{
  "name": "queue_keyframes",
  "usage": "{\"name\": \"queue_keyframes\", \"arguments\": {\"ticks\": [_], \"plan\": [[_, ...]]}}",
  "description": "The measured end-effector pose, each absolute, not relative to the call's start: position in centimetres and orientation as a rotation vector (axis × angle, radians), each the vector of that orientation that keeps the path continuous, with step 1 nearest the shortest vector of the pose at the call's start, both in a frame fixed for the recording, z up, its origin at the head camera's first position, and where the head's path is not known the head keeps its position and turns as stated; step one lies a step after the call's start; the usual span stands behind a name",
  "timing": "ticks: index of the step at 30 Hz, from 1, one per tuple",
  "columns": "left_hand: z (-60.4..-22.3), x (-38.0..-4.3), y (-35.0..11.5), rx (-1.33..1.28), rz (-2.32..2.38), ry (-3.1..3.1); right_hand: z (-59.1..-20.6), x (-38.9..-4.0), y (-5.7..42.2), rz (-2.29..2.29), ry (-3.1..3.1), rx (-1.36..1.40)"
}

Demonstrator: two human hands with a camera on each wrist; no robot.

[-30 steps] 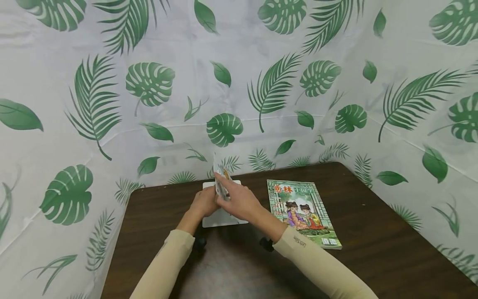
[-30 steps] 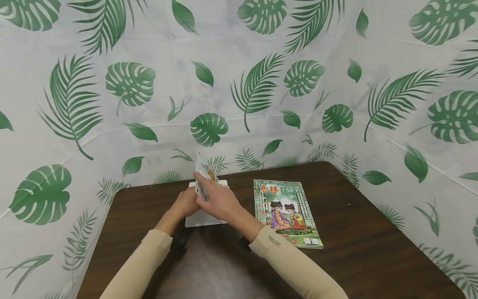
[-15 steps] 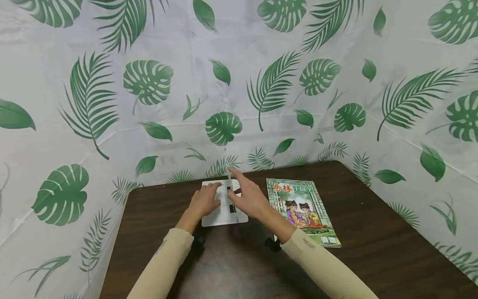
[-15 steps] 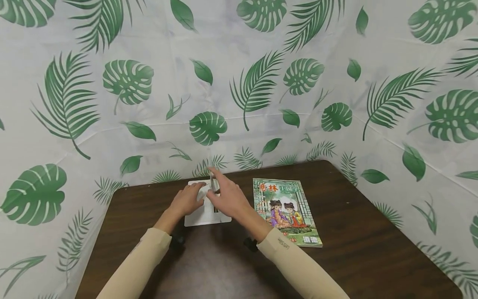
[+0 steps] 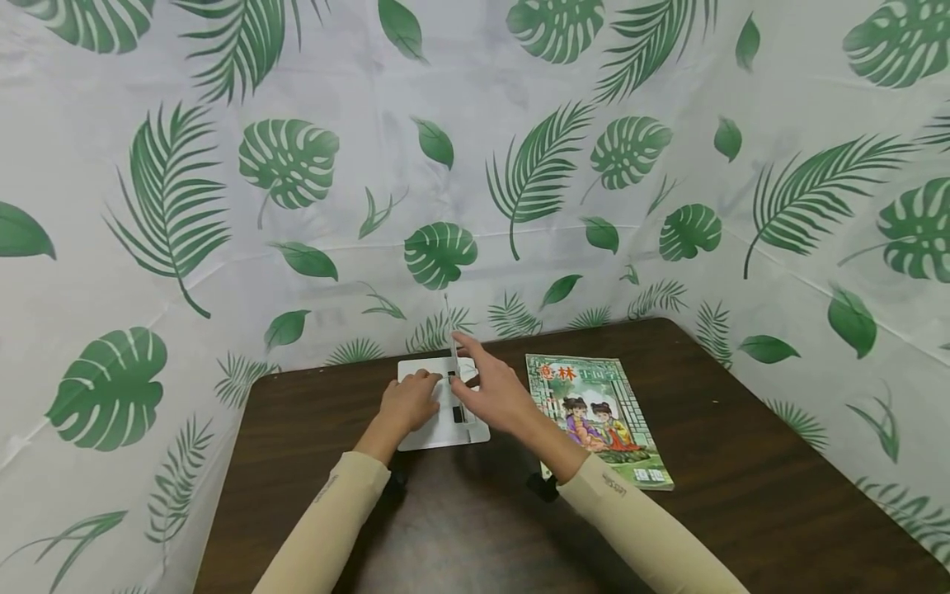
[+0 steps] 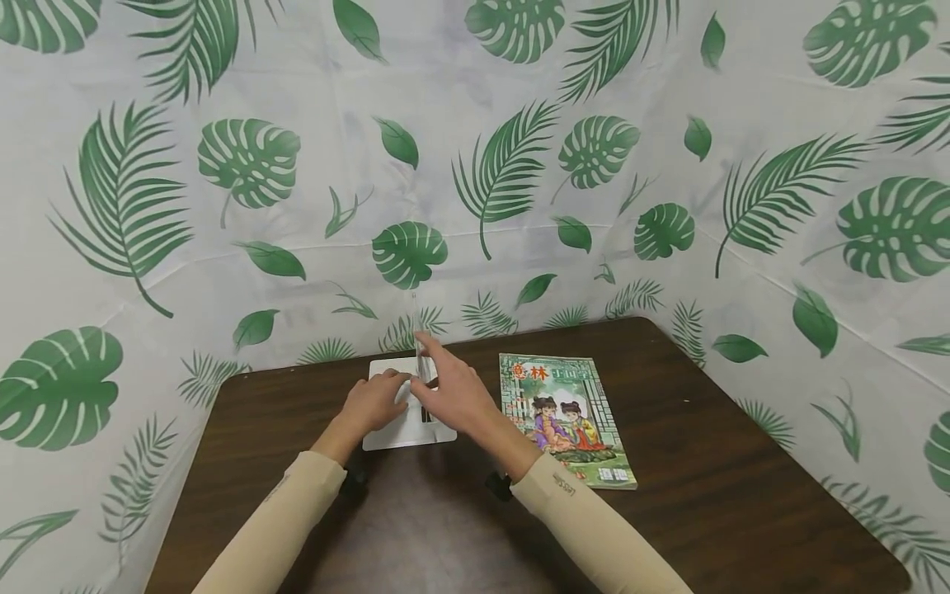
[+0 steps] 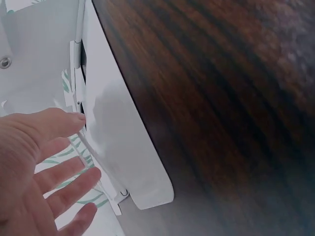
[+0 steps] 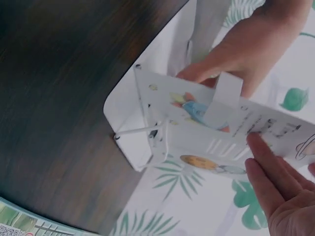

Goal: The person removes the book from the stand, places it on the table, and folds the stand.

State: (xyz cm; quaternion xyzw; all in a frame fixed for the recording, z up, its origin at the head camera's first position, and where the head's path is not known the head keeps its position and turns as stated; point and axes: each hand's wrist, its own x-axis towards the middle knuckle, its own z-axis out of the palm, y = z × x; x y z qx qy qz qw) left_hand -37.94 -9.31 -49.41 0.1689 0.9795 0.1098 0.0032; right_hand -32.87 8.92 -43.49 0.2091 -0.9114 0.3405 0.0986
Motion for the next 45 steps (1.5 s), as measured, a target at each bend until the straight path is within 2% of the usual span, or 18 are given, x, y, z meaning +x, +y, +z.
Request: {"name": "queue_keyframes", "arguments": {"ticks": [19, 29, 40, 45], "plan": [[-50.0, -37.2, -10.6, 0.550, 0.307, 3.027, -44.0, -32.9, 7.9, 1.034, -2.709, 0.677], [-47.7, -37.1, -12.4, 0.434, 0.807, 3.012, -43.9, -33.1, 7.9, 1.095, -2.675, 0.634], [-44.3, -34.0, -11.9, 0.399, 1.332, 3.007, -45.0, -32.4, 7.5, 1.115, -2.685, 0.602], [-43.1, -32.9, -11.6, 0.379, 1.431, 3.012, -45.2, -32.5, 6.8, 1.090, -2.705, 0.616]]}}
